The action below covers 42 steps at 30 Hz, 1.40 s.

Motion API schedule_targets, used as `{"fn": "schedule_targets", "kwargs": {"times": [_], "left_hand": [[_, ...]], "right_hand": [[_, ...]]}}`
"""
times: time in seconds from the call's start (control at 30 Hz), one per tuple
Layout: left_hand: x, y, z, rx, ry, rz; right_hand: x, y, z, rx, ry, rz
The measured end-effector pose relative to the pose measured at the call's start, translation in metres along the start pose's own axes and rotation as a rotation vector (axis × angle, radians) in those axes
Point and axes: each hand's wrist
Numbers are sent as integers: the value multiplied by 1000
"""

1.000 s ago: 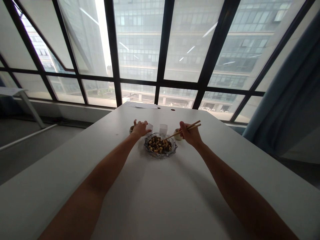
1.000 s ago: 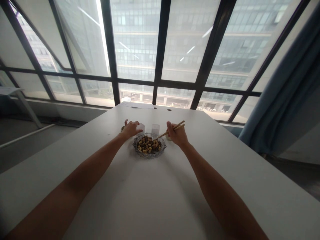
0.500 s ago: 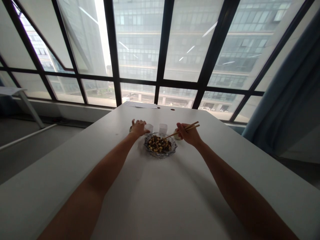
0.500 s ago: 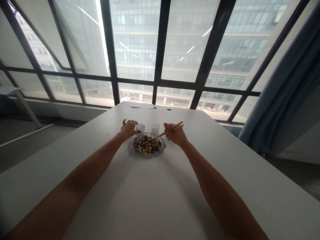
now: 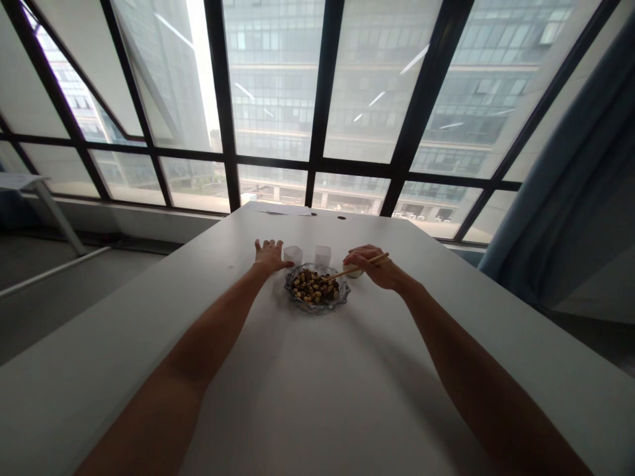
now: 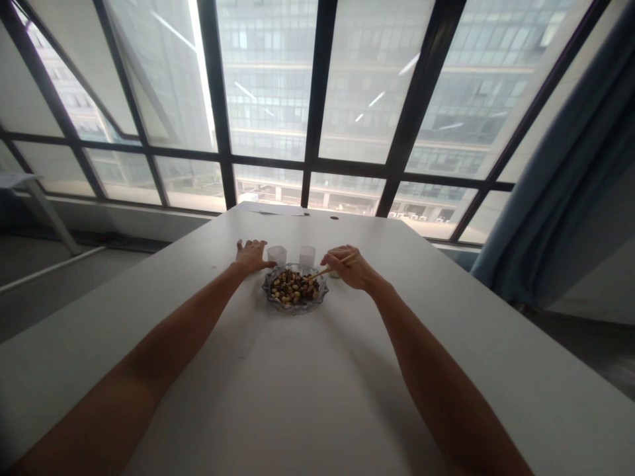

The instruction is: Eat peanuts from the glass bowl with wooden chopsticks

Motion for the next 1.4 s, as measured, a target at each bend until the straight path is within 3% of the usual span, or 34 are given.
{"fn": "schedule_targets", "kwargs": {"times": [0.07,0.2,0.33,0.47,0.57,0.63,0.8,0.97,1.1,1.23,1.4], "left_hand": [[-3,2,-1,-6,3,9],[-5,3,-3,-18,6,38],[-5,4,-2,-45,5,82],[-3,4,0,-80,27,100],[1,3,2,-97,42,114],[3,3,3,-101,46,119],[4,2,4,-102,47,108],[7,1,4,-101,51,110],[9,0,4,-100,44,107],[8,0,5,-97,35,107],[7,1,5,-93,30,116]], "right_hand": [[2,-1,0,15,-35,13],[3,1,6,224,-198,-58],[-5,2,17,242,-356,-161],[-5,2,24,303,-373,25],[7,2,26,308,-372,189],[17,2,27,290,-392,232],[32,2,29,264,-344,78],[19,3,31,266,-312,-95],[5,3,30,365,-348,-19],[11,1,27,384,-351,127],[28,0,20,299,-329,8]]}}
Point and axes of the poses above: each hand's wrist, its own y-axis away from the middle knuckle, its own x-axis out of the palm, z = x × y, and after that the axes turned 11 degrees about x, right-handed
